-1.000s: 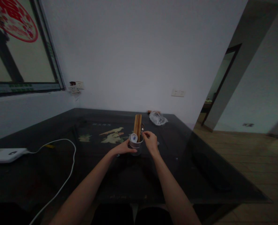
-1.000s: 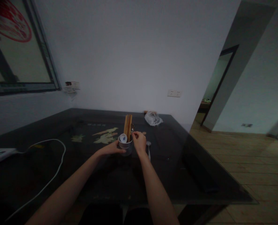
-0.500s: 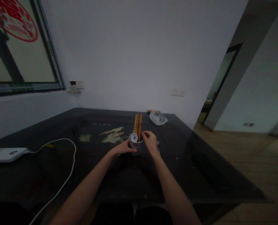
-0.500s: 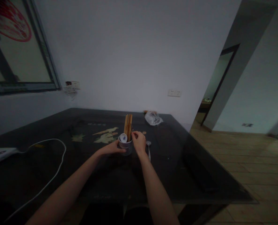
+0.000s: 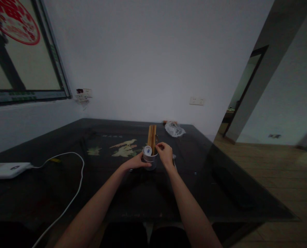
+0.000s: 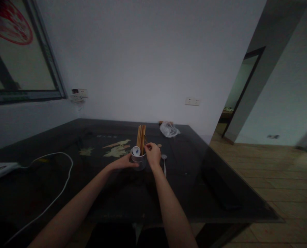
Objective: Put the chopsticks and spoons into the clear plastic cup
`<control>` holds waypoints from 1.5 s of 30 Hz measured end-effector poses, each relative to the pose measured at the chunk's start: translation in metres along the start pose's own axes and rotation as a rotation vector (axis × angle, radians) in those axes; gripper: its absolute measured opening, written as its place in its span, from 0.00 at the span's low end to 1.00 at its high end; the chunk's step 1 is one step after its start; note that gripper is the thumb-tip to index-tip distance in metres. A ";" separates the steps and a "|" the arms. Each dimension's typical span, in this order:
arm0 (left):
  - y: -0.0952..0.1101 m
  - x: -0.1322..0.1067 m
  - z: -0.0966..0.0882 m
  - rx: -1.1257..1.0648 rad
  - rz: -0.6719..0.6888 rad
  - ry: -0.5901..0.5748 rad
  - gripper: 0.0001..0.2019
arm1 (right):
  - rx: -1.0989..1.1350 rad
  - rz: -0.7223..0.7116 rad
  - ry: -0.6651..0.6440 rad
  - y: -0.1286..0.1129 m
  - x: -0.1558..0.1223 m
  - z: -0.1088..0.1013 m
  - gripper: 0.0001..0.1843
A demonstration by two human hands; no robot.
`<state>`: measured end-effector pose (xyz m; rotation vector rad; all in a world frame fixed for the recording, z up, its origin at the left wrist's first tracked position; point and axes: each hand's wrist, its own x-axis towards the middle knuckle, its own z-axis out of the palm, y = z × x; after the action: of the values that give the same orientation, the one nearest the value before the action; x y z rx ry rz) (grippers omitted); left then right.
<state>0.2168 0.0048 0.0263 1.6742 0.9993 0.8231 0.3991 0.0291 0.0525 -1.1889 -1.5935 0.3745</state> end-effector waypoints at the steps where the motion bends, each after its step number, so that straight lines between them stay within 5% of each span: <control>1: 0.000 0.000 0.000 -0.002 0.002 0.000 0.39 | -0.009 0.003 0.002 -0.001 0.000 0.000 0.09; 26: 0.000 -0.001 -0.001 0.038 -0.020 0.008 0.39 | -0.273 0.070 -0.049 -0.024 -0.007 -0.014 0.12; 45: 0.002 -0.001 -0.006 0.027 0.001 0.001 0.40 | 0.115 0.015 0.048 -0.020 0.005 -0.038 0.17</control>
<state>0.2119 0.0057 0.0300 1.6969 1.0145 0.8147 0.4222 0.0121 0.0851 -1.1150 -1.5025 0.4384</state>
